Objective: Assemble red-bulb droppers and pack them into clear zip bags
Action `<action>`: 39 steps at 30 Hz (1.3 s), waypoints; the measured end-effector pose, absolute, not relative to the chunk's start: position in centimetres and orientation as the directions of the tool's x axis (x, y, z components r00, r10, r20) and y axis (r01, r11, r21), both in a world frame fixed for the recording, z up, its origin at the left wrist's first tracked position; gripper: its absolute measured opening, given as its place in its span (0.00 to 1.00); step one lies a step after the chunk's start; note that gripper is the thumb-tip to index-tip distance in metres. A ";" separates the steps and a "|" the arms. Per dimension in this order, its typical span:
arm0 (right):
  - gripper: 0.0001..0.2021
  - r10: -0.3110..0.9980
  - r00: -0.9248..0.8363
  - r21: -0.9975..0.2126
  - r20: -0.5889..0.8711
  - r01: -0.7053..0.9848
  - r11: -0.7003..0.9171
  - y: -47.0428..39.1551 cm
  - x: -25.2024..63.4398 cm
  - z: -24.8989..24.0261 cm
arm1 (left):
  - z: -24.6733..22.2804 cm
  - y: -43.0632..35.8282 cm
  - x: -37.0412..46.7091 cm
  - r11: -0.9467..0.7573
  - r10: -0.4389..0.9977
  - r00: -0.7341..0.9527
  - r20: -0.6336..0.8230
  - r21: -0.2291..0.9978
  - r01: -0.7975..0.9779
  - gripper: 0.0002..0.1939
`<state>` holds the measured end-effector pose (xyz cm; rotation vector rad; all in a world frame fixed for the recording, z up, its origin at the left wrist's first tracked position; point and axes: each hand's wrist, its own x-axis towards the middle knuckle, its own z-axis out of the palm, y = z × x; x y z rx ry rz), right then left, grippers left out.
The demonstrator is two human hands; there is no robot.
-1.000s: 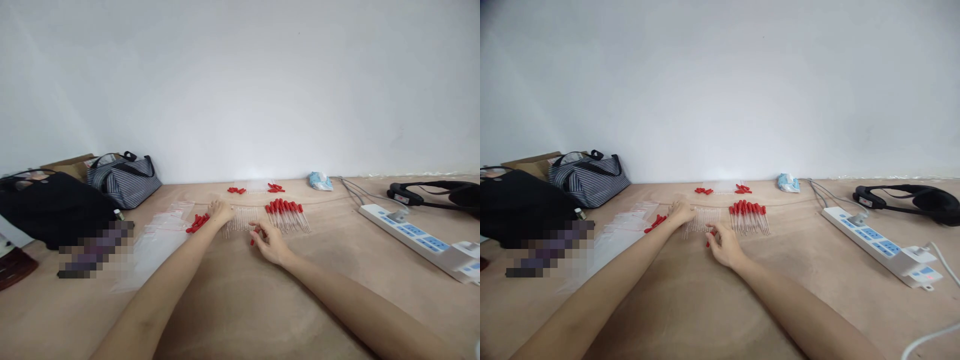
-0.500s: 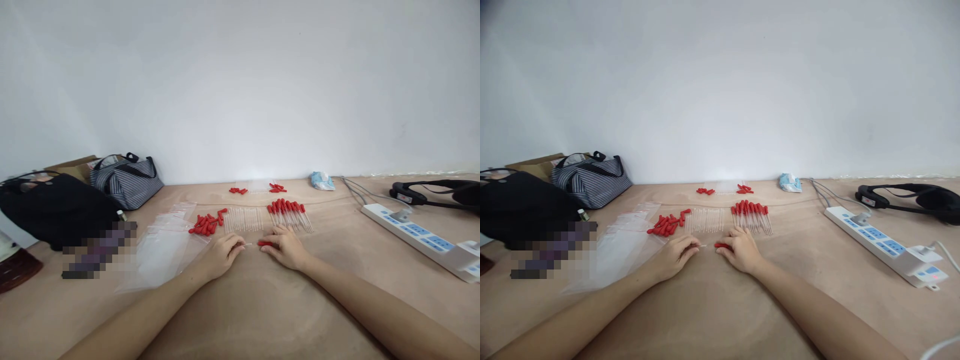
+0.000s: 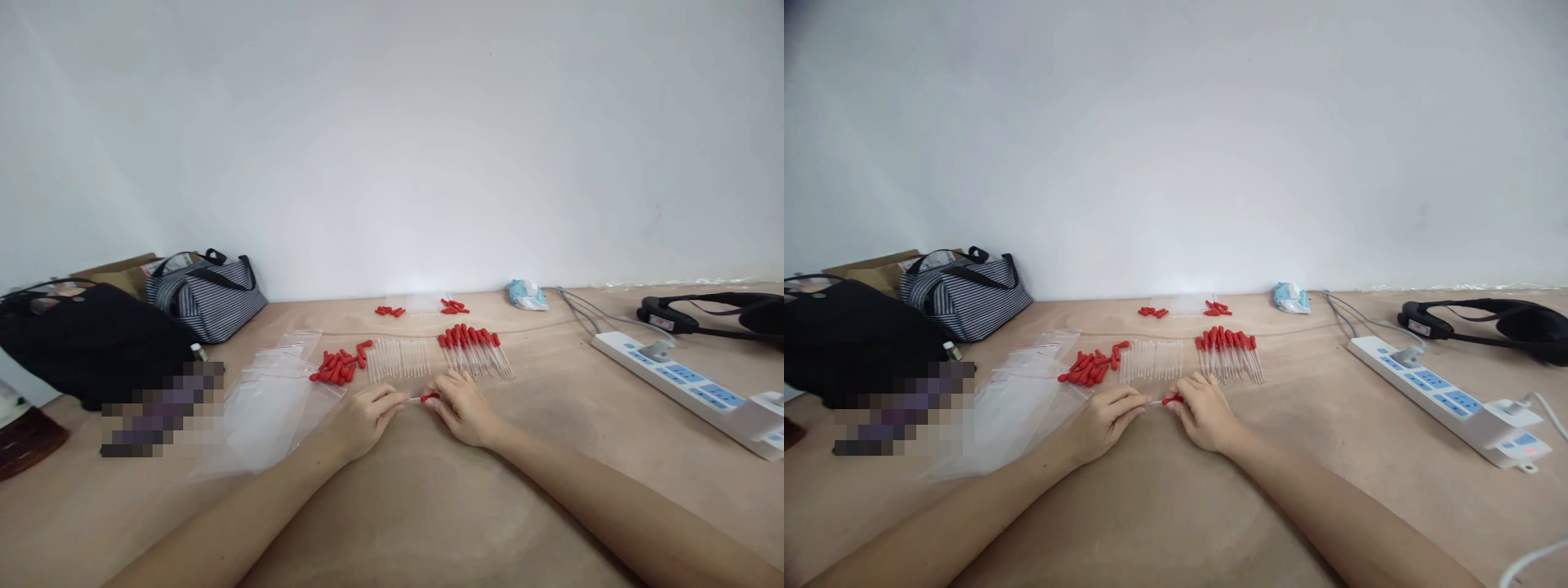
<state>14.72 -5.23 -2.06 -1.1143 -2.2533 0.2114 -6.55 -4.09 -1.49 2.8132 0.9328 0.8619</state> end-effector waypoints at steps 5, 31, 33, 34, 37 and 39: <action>0.08 0.712 -0.536 -0.407 0.453 0.587 0.700 -5.2 14.7 -2.2 | -1.8 -3.8 -6.6 -0.838 0.535 0.656 0.533 0.233 0.494 0.13; 0.08 0.587 -0.603 -0.230 0.540 0.565 0.792 -5.0 14.4 -2.2 | -2.0 -4.1 -5.5 -0.899 0.415 0.701 0.580 0.143 0.414 0.14; 0.08 0.590 -0.583 -0.246 0.558 0.562 0.790 -4.8 14.4 -2.4 | -2.1 -4.0 -5.4 -0.902 0.404 0.682 0.609 0.141 0.408 0.13; 0.08 0.599 -0.563 -0.257 0.570 0.570 0.780 -4.8 14.5 -2.4 | -2.1 -4.0 -5.5 -0.900 0.404 0.669 0.623 0.140 0.413 0.13; 0.09 0.630 -0.493 -0.284 0.599 0.606 0.743 -4.5 15.0 -2.6 | -2.2 -3.6 -5.8 -0.876 0.420 0.628 0.655 0.112 0.469 0.11; 0.09 0.642 -0.466 -0.298 0.609 0.616 0.729 -4.4 15.5 -2.6 | -2.1 -3.4 -6.1 -0.848 0.434 0.610 0.663 0.072 0.525 0.10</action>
